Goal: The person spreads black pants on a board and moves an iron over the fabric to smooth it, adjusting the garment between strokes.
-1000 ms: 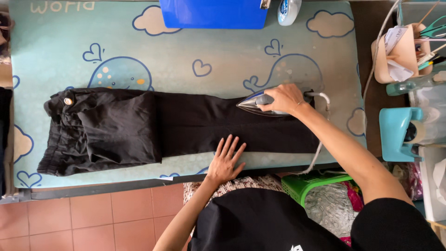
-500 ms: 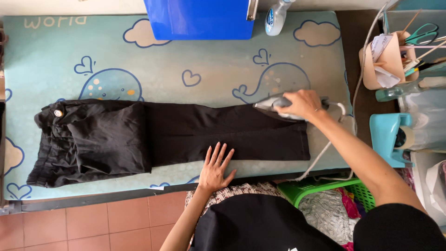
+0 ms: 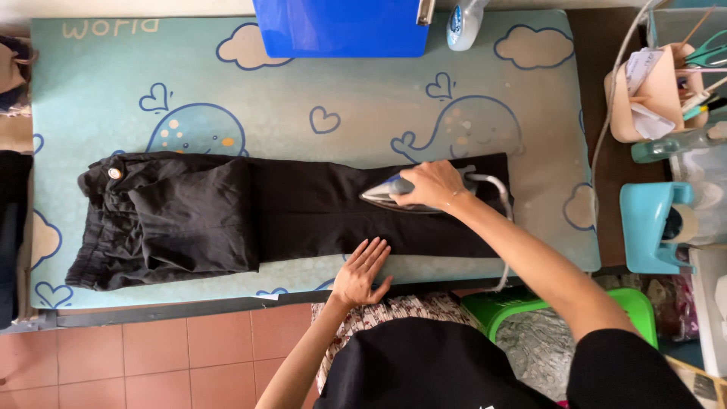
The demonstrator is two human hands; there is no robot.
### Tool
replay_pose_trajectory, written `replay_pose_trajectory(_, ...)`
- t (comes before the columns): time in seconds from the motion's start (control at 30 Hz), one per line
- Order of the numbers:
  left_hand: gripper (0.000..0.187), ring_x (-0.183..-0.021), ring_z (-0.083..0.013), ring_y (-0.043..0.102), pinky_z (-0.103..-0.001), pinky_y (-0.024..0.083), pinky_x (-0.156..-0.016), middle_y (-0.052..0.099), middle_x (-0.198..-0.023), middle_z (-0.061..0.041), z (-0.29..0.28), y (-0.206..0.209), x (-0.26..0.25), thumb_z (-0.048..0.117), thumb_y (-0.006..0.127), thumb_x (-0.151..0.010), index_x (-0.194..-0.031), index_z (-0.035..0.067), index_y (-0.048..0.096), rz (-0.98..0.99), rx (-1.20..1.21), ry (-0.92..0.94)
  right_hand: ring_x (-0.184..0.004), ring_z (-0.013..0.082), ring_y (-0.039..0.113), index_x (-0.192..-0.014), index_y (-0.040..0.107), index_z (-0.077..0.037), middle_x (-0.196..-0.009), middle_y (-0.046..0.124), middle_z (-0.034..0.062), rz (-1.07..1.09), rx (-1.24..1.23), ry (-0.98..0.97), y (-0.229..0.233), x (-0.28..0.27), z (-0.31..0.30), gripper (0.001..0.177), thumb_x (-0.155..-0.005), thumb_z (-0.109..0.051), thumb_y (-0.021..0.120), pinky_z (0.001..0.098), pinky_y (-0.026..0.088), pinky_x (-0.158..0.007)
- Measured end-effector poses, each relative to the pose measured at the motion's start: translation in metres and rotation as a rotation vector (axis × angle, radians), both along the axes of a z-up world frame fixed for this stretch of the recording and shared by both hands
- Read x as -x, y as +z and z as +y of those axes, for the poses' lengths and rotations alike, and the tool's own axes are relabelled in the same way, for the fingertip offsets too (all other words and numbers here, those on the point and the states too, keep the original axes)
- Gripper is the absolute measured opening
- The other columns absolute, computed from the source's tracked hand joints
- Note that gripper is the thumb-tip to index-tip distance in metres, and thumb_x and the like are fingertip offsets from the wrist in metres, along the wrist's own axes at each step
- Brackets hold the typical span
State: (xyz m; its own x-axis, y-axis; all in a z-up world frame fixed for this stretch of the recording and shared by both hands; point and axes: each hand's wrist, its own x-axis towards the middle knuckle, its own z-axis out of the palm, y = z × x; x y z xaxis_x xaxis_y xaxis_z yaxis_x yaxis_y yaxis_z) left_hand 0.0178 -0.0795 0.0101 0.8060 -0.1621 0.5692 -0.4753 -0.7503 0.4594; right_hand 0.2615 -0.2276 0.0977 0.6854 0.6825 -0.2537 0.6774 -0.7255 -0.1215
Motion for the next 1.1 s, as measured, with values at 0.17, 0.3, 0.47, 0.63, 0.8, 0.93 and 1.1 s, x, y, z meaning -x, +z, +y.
replay_pose_trajectory(0.17, 0.059, -0.132, -0.0288, 0.058, -0.044, 0.040, -0.117, 0.065, -0.136, -0.017, -0.001, -0.004, 0.002, 0.041, 0.062, -0.086, -0.130, 0.001, 0.065, 0.012, 0.017, 0.011, -0.057, 0.0191, 0.064, -0.076, 0.063, -0.025, -0.059, 0.065, -0.0052, 0.027, -0.038, 0.007, 0.020, -0.017, 0.027, 0.048, -0.084, -0.072, 0.061, 0.0323, 0.050, -0.060)
replay_pose_trajectory(0.3, 0.057, -0.130, -0.0292, 0.060, -0.044, 0.041, -0.116, 0.066, -0.134, -0.017, 0.000, 0.003, 0.001, 0.038, 0.062, -0.086, -0.129, 0.001, 0.066, 0.007, 0.033, 0.005, -0.059, 0.0209, 0.067, -0.072, 0.065, -0.025, -0.060, 0.065, -0.0037, 0.074, 0.014, 0.098, 0.016, -0.003, 0.033, 0.046, -0.077, -0.070, 0.064, 0.0337, 0.050, -0.059)
replay_pose_trajectory(0.47, 0.052, -0.127, -0.0284, 0.062, -0.042, 0.044, -0.113, 0.068, -0.130, -0.016, 0.001, -0.002, 0.000, 0.037, 0.066, -0.085, -0.124, 0.002, 0.069, -0.018, 0.097, -0.010, -0.069, 0.0315, 0.072, -0.077, 0.066, -0.022, -0.065, 0.068, 0.0077, -0.017, -0.041, -0.089, -0.004, -0.019, 0.053, 0.056, -0.076, -0.078, 0.060, 0.0399, 0.054, -0.063)
replay_pose_trajectory(0.63, 0.034, -0.113, -0.0266, 0.070, -0.039, 0.052, -0.106, 0.075, -0.114, -0.014, 0.002, -0.011, 0.006, 0.034, 0.070, -0.087, -0.104, 0.006, 0.077, 0.004, 0.216, 0.002, -0.076, 0.0333, 0.074, -0.076, 0.068, -0.021, -0.068, 0.070, 0.0075, 0.020, -0.031, -0.260, 0.001, 0.007, 0.053, 0.057, -0.072, -0.078, 0.063, 0.0411, 0.054, -0.067)
replay_pose_trajectory(0.8, 0.040, -0.057, -0.0251, 0.060, -0.038, 0.054, -0.071, 0.054, -0.056, 0.000, 0.018, 0.016, -0.001, 0.023, 0.050, -0.100, -0.062, 0.017, 0.060, 0.067, 0.330, 0.232, -0.081, 0.0380, 0.075, -0.080, 0.070, -0.016, -0.077, 0.075, 0.0135, 0.150, -0.030, -0.368, 0.025, 0.094, 0.018, 0.058, -0.076, -0.074, 0.063, 0.0482, 0.058, -0.072)
replay_pose_trajectory(0.93, 0.017, -0.076, -0.0253, 0.061, -0.041, 0.050, -0.081, 0.053, -0.076, -0.002, 0.012, 0.030, -0.032, 0.025, 0.066, -0.093, -0.079, 0.016, 0.065, 0.003, 0.072, 0.277, -0.086, 0.0403, 0.075, -0.083, 0.070, -0.013, -0.080, 0.075, 0.0152, 0.137, 0.023, -0.577, 0.030, 0.097, -0.030, 0.066, -0.080, -0.078, 0.057, 0.0515, 0.058, -0.073)
replay_pose_trajectory(1.1, 0.065, -0.153, -0.0426, 0.022, -0.065, 0.014, -0.120, 0.037, -0.159, -0.025, -0.003, 0.015, -0.037, 0.042, 0.052, -0.100, -0.156, 0.010, 0.039, 0.321, -0.304, 0.282, -0.087, 0.0426, 0.074, -0.090, 0.073, -0.018, -0.081, 0.075, 0.0174, -0.039, 0.056, -1.028, 0.003, 0.071, -0.111, 0.065, -0.082, -0.081, 0.059, 0.0500, 0.058, -0.072)
